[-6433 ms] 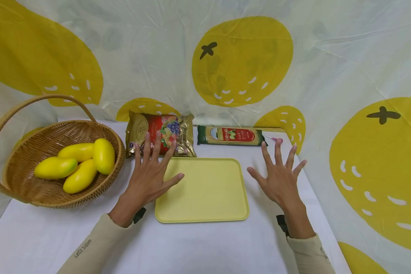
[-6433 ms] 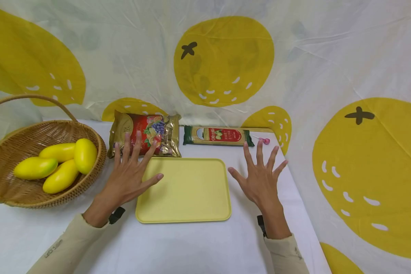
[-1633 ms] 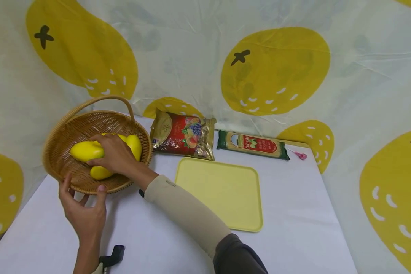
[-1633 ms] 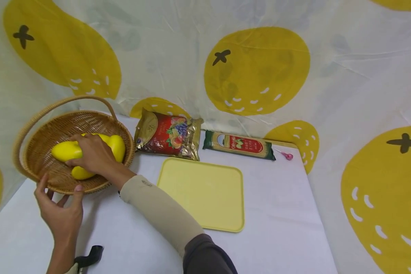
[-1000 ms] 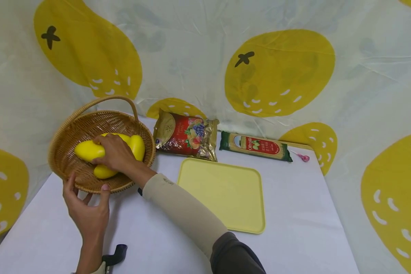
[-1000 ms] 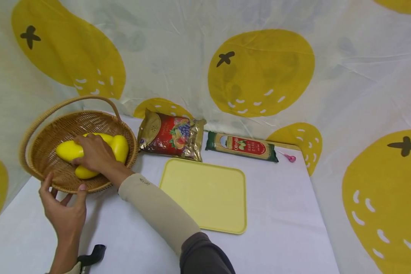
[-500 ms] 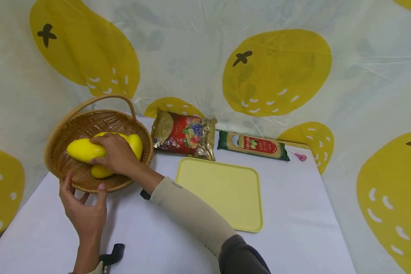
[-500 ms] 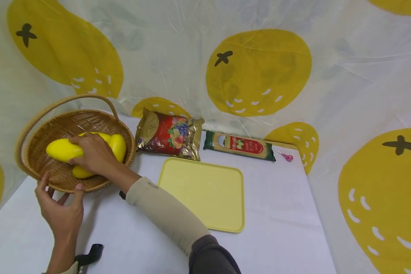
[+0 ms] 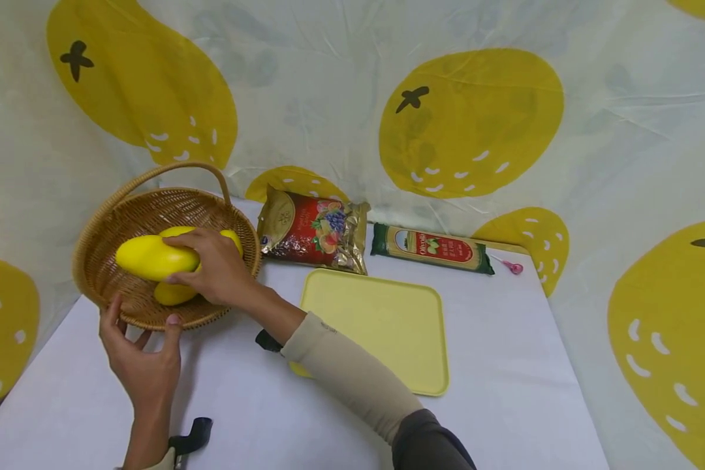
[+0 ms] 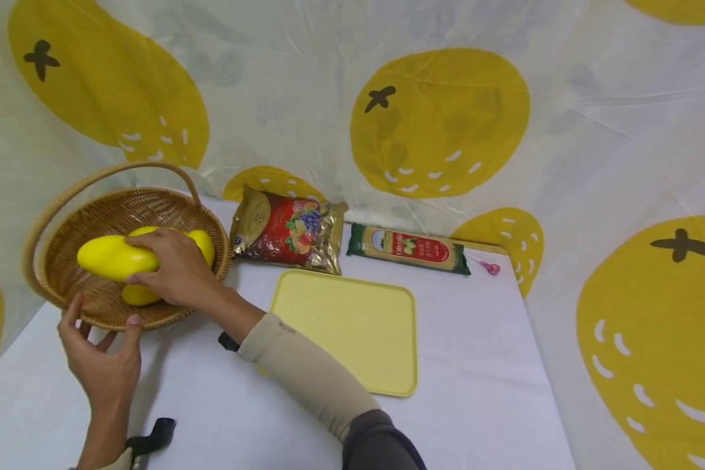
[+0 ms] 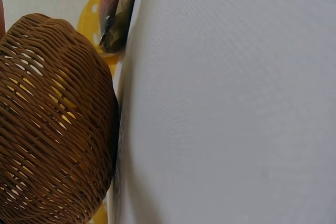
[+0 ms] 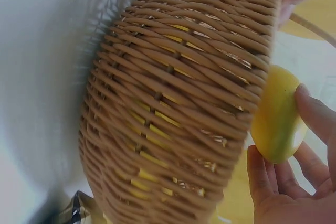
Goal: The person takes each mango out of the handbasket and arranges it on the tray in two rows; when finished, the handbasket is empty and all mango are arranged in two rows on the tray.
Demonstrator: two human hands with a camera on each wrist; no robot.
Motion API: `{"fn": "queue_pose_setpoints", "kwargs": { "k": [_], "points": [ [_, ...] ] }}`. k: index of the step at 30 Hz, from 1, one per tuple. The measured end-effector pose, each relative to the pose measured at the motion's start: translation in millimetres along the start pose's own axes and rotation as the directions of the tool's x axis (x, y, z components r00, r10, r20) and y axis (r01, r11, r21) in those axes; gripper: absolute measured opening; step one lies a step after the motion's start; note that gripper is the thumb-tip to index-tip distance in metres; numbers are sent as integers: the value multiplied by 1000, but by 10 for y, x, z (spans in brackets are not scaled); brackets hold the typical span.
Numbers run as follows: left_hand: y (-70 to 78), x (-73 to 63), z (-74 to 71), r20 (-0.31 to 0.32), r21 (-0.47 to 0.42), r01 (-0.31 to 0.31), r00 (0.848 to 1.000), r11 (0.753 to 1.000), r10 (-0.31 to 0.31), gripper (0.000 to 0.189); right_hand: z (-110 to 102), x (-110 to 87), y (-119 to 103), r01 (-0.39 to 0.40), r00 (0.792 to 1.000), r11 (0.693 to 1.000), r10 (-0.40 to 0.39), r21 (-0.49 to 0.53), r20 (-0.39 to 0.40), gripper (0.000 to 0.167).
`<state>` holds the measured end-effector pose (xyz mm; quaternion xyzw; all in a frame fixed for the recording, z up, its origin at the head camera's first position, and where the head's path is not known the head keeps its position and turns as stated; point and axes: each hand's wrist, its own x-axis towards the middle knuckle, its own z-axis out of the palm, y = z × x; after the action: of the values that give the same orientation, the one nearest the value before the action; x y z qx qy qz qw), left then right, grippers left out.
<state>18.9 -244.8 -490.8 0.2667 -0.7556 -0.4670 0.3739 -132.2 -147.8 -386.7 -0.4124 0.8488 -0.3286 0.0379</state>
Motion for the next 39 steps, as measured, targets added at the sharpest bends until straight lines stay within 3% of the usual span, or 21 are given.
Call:
{"fn": "queue_pose_setpoints", "kwargs": {
  "k": [9,24,39],
  "points": [
    [-29,8,-2,-3,0,20,1000,1000,-20,87,-199,-223,69,-14,999,992,20,125,-47,61],
    [3,-1,-11,-5,7,19,1000,1000,-19,84,-472,-595,331,52,985,964,-7,259,-172,58],
    [-21,11,-16,7,17,25,1000,1000,-25,86,-734,-974,663,9,981,913,71,409,-180,58]
  ]
}}
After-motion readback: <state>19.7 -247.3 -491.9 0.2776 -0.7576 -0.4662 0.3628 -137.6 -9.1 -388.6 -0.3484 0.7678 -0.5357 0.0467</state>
